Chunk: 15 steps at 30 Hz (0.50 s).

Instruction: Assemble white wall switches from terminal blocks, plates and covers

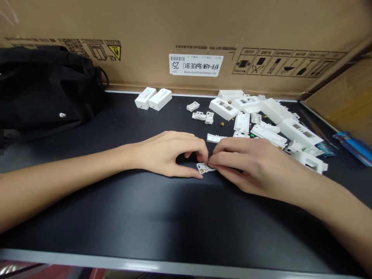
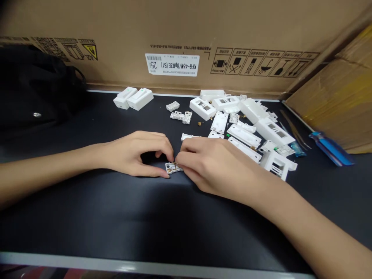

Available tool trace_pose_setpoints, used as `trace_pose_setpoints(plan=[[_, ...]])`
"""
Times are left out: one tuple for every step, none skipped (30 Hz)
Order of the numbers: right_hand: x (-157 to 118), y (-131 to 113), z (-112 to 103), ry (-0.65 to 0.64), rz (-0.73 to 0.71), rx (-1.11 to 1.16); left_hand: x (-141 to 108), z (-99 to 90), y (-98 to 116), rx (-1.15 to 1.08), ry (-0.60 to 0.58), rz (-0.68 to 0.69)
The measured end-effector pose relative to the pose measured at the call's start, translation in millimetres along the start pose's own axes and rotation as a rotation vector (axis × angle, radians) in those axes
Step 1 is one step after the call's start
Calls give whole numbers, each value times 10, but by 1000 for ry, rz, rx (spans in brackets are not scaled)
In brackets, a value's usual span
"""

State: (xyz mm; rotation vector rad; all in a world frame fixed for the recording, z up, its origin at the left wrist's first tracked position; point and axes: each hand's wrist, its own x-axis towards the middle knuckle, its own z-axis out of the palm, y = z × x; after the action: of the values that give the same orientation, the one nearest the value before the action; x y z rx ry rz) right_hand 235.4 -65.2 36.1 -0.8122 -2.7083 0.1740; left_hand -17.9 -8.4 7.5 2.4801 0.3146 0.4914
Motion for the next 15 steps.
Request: trace_pose_setpoints(plan=[[-5, 2, -7, -7, -1, -5, 6, 10, 7, 2, -5, 9], [-10, 2, -13, -13, -5, -11, 11, 18, 15, 6, -7, 11], [-14, 1, -20, -16, -8, -18, 16, 25, 21, 11, -3, 7], [-18, -1, -25, -21, -12, -26, 20, 30, 26, 16, 6, 1], [-22, -3, -30, -25, -20, -33, 25, 32, 30, 20, 16, -8], [-24, -5, -35, -32, -27, -41, 28, 32, 31, 22, 22, -15], [-26, -7, -40, -38, -35, -48, 32, 30, 30, 24, 23, -20], [-28, -9, -47, -44, -44, -55, 35, 26, 27, 23, 18, -22], [-29, -11, -54, -46, -53, -65, 39, 21, 23, 19, 11, -18], [-30, -12, -62, -50, -60, -78, 43, 16, 18, 12, 2, -11], [-32, -12, -71, -48, -65, -96, 47, 11, 13, 3, -6, -1], [-34, -12, -80, -43, -68, -118, 51, 7, 7, -5, -12, 10], [-35, -11, -88, -39, -71, -141, 55, 4, 2, -12, -18, 16], [-36, -11, -96, -43, -75, -164, 58, 2, -2, -20, -19, 18], [-36, -11, -102, -50, -83, -184, 59, 0, -5, -28, -21, 13]])
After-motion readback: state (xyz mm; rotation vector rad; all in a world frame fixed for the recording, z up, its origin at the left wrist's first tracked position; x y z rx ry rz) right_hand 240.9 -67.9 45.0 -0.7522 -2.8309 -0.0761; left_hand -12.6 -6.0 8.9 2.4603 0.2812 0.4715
